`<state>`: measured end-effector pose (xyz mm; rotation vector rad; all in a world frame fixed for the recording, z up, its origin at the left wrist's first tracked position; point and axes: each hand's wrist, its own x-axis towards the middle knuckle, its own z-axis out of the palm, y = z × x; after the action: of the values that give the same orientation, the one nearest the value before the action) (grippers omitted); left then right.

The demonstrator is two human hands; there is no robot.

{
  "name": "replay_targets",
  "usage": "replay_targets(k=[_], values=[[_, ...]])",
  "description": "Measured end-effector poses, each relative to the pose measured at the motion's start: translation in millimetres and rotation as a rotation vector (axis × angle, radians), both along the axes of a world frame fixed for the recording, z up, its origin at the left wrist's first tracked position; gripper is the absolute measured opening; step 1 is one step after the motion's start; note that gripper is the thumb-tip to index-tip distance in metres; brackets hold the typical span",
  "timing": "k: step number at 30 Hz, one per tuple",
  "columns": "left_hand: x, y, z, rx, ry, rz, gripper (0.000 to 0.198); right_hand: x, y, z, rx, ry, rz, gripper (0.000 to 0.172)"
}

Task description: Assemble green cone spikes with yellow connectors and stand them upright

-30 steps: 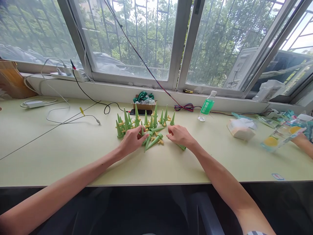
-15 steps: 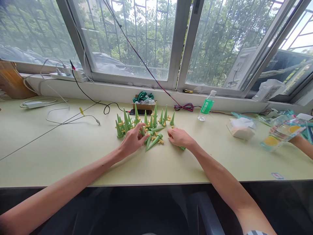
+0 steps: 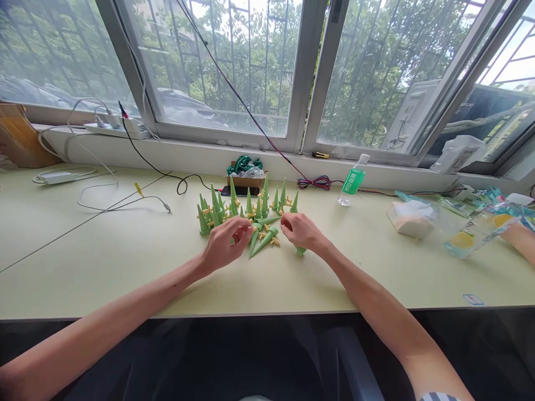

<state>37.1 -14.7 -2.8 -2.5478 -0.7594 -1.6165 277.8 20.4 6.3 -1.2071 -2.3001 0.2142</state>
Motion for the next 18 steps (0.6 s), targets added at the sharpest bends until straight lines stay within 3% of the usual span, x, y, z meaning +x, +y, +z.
replay_targets(k=[7, 18], values=[[3.2, -1.0, -3.2, -0.260, 0.194, 0.023, 0.023, -18.0, -10.9, -1.5, 0.113, 0.389, 0.120, 0.007], [2.5, -0.4, -7.9, -0.444, 0.300, -0.055, 0.020, -35.7, -29.2, -5.8, 0.232, 0.499, 0.187, 0.006]])
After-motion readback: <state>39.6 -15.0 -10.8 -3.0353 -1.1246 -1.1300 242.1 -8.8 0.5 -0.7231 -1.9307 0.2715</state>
